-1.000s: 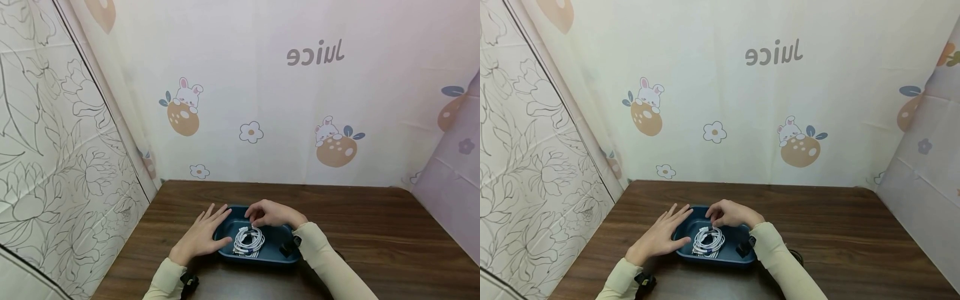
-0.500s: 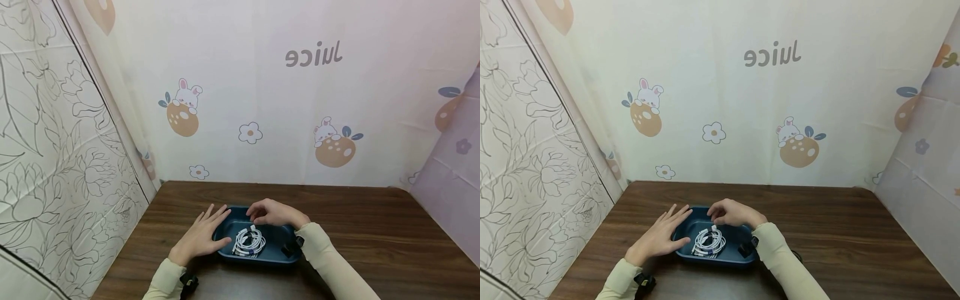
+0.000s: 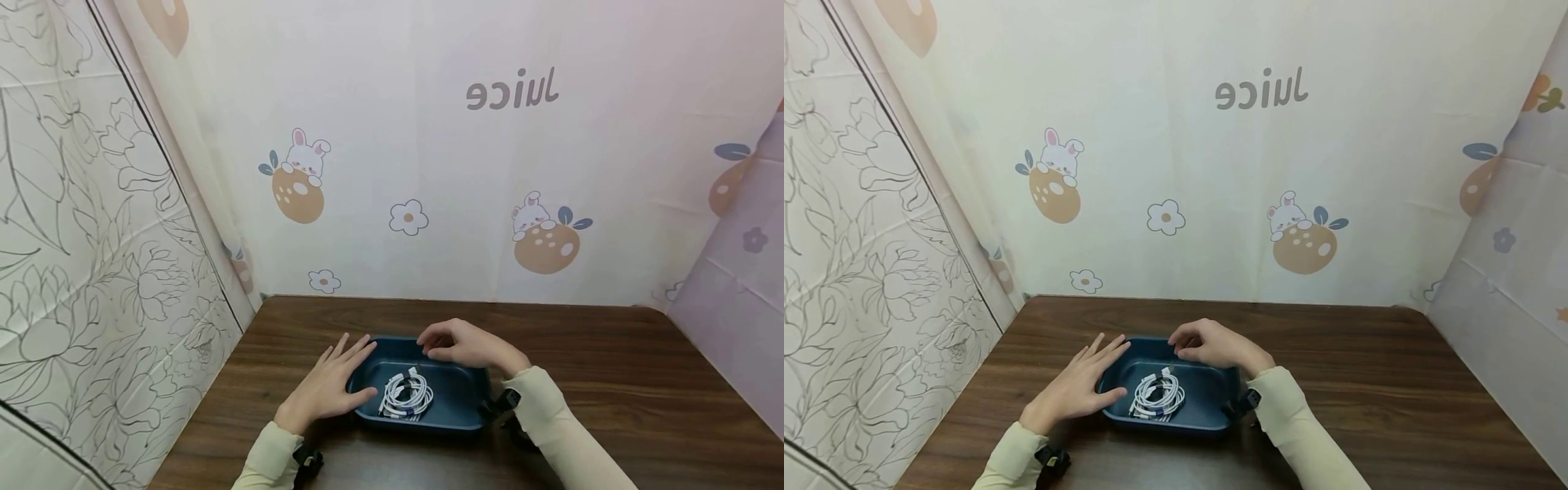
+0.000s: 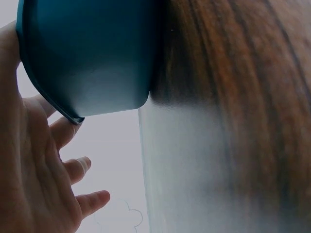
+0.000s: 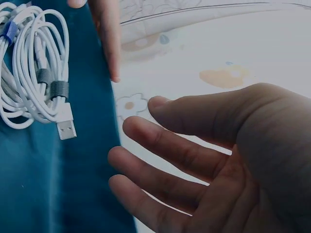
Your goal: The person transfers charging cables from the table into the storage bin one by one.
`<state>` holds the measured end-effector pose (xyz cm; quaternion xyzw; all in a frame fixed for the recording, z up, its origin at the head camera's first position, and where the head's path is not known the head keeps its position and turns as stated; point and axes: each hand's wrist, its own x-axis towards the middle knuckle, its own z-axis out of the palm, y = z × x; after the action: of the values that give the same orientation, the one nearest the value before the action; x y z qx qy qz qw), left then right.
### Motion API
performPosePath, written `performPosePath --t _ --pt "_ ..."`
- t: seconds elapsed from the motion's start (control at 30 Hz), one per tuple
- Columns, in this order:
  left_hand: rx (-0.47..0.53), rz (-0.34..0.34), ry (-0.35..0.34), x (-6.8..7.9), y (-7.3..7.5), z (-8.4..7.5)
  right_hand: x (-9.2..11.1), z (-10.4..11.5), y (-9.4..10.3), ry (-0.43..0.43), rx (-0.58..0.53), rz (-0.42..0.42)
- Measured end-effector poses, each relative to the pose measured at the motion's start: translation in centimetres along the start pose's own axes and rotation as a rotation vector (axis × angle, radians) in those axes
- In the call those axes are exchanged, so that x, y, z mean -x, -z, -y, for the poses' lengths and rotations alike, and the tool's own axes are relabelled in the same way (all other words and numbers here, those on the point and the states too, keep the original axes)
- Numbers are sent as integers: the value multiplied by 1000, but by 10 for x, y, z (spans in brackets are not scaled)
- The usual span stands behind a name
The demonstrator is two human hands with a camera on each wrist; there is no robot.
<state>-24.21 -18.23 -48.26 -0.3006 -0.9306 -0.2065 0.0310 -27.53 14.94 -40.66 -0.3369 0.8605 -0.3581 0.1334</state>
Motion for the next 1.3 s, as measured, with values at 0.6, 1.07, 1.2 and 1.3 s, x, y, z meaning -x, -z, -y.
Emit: performPosePath --t 0.6,1.07,1.2,1.3 --pt "-9 -5 -13 -1 1 0 55 -17 20 -46 -11 -226" --pt "-4 11 -1 -2 5 2 81 -37 31 -80 27 -284" --pt "-3 17 2 -3 5 3 88 -51 33 -105 40 -270" --pt "-1 22 3 -4 5 2 95 -64 34 -128 35 -264"
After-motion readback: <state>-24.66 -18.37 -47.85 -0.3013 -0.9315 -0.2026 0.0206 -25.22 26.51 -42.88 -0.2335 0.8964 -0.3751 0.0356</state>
